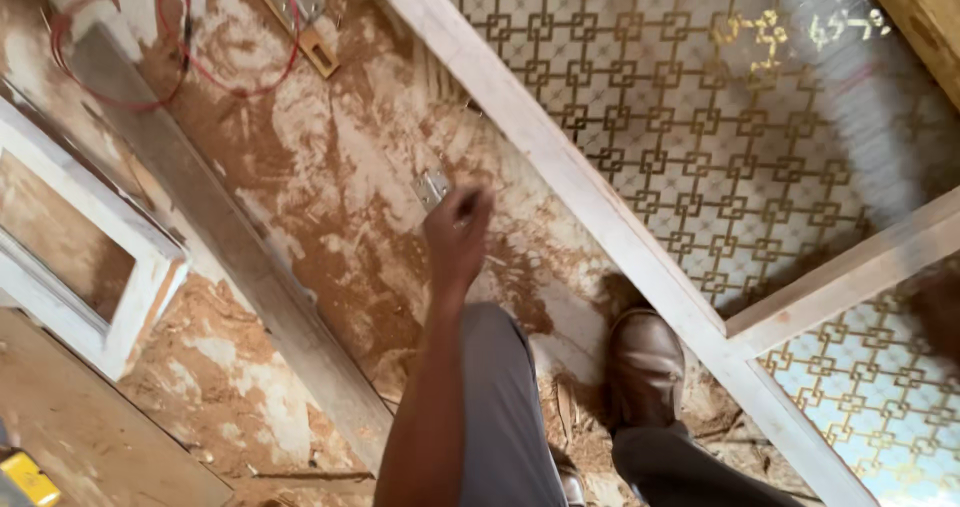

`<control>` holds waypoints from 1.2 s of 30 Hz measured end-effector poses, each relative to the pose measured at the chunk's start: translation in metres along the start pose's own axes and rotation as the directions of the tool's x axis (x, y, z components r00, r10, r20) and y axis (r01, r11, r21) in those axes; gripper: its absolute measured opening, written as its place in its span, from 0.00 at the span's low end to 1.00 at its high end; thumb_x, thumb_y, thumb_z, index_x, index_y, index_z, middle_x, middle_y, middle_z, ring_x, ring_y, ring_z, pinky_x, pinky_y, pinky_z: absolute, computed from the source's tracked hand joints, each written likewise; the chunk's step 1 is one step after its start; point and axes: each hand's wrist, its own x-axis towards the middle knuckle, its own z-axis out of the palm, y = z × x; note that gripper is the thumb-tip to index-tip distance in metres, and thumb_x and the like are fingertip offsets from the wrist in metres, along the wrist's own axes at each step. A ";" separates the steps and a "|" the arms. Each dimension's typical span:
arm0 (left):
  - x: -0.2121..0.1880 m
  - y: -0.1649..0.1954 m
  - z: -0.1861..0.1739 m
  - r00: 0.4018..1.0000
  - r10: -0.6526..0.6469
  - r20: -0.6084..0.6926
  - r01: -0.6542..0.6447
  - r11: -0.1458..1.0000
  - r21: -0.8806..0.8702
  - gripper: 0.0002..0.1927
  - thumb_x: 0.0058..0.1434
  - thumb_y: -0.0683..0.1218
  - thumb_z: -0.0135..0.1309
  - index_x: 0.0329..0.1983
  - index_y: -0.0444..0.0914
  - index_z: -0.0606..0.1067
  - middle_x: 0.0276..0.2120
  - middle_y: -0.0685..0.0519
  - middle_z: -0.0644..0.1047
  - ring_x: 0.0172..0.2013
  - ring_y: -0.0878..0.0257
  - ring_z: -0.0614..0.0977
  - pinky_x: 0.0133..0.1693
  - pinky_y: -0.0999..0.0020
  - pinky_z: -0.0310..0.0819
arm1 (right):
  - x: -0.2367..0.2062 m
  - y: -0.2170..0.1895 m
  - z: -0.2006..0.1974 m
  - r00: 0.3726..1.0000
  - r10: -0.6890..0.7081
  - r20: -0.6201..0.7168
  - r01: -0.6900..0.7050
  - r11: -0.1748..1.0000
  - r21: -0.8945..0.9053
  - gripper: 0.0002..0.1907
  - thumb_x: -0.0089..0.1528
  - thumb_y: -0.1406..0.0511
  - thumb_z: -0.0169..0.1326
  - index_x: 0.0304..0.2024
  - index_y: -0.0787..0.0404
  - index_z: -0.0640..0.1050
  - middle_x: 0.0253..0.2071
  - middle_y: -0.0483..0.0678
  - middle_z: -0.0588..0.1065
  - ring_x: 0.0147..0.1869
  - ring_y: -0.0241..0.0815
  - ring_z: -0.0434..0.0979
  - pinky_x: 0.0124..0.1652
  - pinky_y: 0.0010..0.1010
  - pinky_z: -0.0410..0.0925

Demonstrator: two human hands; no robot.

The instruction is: The person sits on the floor of a sawdust-covered room with a wooden window frame across their lap. They position metal hinges against the frame, extend a tape measure and a folding ruler to measure, and mark hinge screw-hole positions on the wood with a pencil, repeating this at different spots on the frame.

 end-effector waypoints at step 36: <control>0.060 -0.015 0.081 0.978 0.055 0.203 -0.040 0.996 -0.080 0.17 0.64 0.55 0.58 0.29 0.37 0.78 0.18 0.52 0.81 0.17 0.66 0.83 0.19 0.69 0.78 | -0.111 -0.050 0.128 0.997 -0.014 0.081 0.031 0.978 -0.208 0.19 0.67 0.50 0.54 0.46 0.56 0.84 0.30 0.56 0.81 0.35 0.57 0.83 0.39 0.43 0.75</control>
